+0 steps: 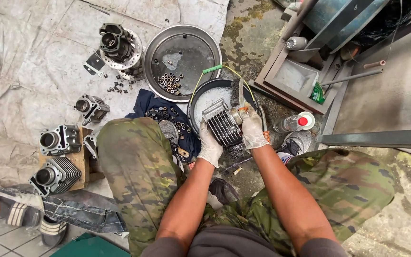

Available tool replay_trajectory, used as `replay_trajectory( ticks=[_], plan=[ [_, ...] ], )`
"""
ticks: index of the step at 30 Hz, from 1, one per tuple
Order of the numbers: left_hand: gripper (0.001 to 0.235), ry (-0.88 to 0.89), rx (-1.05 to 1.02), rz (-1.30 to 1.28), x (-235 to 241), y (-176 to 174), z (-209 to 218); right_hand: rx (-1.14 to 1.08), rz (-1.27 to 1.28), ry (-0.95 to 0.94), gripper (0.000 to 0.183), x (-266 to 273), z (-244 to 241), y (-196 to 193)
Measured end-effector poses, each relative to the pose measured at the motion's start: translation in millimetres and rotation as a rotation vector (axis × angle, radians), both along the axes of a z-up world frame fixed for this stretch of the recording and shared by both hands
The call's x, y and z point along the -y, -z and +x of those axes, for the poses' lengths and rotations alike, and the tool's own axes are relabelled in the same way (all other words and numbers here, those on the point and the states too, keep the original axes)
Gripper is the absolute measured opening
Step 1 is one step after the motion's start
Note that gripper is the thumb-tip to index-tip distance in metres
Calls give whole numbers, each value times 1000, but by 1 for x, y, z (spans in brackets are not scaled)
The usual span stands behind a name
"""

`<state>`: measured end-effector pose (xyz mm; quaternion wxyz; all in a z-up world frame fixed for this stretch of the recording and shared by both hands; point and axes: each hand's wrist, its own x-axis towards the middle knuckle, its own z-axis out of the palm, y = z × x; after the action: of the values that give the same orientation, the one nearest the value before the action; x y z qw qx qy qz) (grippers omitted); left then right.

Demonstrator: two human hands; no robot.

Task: The person scrubs a metal engine cylinder head with a brush and soapy water, repeatedly dipping it into a bucket and cleaning the fins and surfaces. The person also handles other disassembled engine parts and small metal components nearby.

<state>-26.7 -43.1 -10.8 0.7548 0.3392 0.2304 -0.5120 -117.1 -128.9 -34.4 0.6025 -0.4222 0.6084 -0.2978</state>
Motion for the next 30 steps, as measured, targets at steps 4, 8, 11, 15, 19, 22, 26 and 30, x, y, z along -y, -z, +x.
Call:
replay_trajectory(
  ticks=[4,8,11,15,19,22,26,30],
  plan=[
    [49,5,36,-33,5,16,4,33,55,28,52,9,9,-7],
    [69,139,191,12,16,-19,10,37,111,25,57,21,11,3],
    [49,204,286,63,19,29,11,-5,132,-28,55,15,25,-33],
    [47,178,262,128,-5,185,33,-106,166,-173,50,10,2,4],
    [133,462,436,561,21,100,30,-527,27,-418,50,9,-3,48],
    [139,609,471,699,38,56,32,-620,-2,-468,50,4,4,-22],
    [135,826,573,881,64,64,31,-687,-61,-520,48,6,2,-50],
    [140,954,708,997,60,117,52,-732,-92,-529,47,17,4,-80]
  ],
)
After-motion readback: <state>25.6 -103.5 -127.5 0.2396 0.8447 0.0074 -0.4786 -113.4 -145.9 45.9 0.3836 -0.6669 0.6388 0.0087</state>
